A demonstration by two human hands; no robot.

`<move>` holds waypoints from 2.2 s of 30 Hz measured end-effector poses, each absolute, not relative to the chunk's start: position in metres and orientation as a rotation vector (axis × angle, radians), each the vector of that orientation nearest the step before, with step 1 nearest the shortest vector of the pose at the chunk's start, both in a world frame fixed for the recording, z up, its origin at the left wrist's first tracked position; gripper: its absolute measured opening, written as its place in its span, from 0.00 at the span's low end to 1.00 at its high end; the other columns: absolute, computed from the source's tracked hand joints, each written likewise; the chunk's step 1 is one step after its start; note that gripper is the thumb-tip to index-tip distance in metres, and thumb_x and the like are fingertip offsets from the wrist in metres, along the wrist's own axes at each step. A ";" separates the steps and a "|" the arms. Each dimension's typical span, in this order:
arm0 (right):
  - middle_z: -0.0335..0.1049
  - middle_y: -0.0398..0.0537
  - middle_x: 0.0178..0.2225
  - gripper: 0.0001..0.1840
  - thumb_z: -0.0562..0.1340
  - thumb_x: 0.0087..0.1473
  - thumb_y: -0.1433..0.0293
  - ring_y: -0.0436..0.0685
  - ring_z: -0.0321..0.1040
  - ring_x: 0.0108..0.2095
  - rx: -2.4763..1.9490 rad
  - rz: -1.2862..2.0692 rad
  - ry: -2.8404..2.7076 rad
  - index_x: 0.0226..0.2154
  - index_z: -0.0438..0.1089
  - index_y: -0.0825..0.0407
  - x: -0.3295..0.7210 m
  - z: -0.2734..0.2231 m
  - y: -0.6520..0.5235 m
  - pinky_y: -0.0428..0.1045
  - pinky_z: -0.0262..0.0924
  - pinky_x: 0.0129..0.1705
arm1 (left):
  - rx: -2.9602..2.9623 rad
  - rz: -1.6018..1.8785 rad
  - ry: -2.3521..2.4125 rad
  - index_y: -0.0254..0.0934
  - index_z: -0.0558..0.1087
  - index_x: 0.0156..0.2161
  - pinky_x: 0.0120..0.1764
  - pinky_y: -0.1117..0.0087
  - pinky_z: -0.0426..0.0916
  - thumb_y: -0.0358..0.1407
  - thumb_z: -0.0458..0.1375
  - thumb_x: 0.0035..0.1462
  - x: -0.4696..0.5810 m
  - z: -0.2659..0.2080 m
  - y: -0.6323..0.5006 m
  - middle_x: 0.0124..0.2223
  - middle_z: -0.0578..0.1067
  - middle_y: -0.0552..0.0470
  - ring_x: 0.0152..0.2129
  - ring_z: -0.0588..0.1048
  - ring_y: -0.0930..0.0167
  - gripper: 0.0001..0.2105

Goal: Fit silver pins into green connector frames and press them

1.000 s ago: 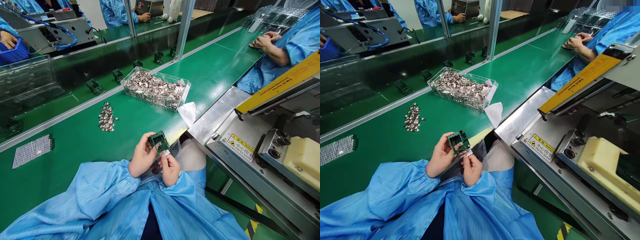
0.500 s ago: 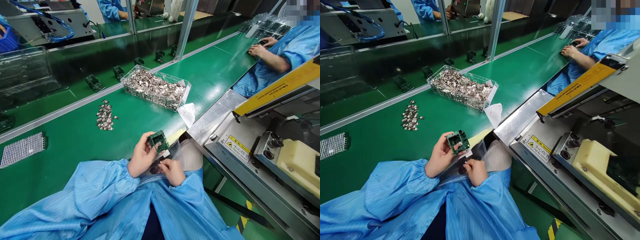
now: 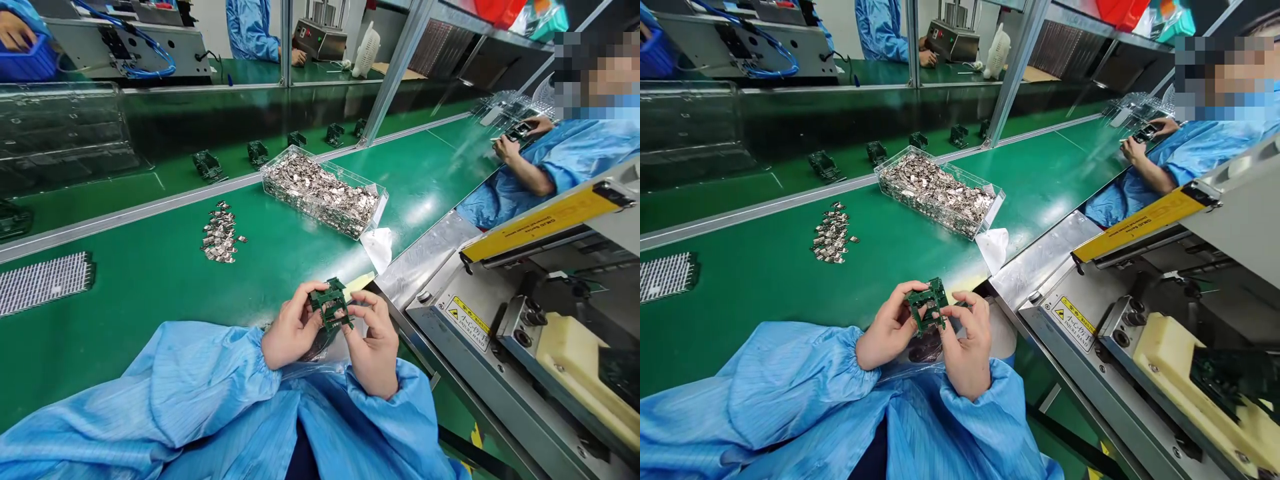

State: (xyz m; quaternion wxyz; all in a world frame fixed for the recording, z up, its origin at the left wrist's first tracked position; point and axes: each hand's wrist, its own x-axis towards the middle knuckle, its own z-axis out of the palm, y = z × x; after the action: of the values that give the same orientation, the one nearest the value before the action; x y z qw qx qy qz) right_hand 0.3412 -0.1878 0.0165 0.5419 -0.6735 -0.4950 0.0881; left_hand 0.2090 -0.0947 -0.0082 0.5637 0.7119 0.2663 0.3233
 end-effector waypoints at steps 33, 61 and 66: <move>0.70 0.53 0.50 0.34 0.70 0.49 0.53 0.63 0.69 0.49 -1.356 0.064 -0.929 0.55 0.66 0.46 0.425 0.065 -0.354 0.56 0.67 0.50 | 2.101 -0.023 -0.085 0.45 0.61 0.62 0.52 0.66 0.70 0.42 0.57 0.61 0.303 0.121 -0.099 0.55 0.73 0.48 0.50 0.74 0.64 0.25; 0.73 0.52 0.44 0.30 0.69 0.46 0.51 0.66 0.71 0.47 -2.227 -0.040 -0.747 0.47 0.67 0.50 0.571 0.118 -0.417 0.60 0.66 0.50 | 1.945 -0.106 0.068 0.48 0.68 0.54 0.57 0.50 0.66 0.39 0.65 0.52 0.357 0.094 -0.081 0.51 0.74 0.50 0.50 0.74 0.60 0.23; 0.68 0.52 0.54 0.38 0.68 0.44 0.47 0.70 0.64 0.54 -2.235 -0.258 -0.575 0.53 0.67 0.48 0.557 0.104 -0.433 0.65 0.57 0.56 | 1.966 -0.164 0.114 0.45 0.71 0.53 0.58 0.52 0.65 0.36 0.67 0.46 0.346 0.070 -0.087 0.65 0.62 0.44 0.60 0.65 0.55 0.26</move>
State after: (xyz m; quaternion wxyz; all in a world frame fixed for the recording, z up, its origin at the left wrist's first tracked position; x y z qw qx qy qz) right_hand 0.5574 -0.4330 0.1038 0.3984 -0.8827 -0.2273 -0.1019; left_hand 0.3464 -0.0870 0.0696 0.5503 0.8307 0.0482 -0.0692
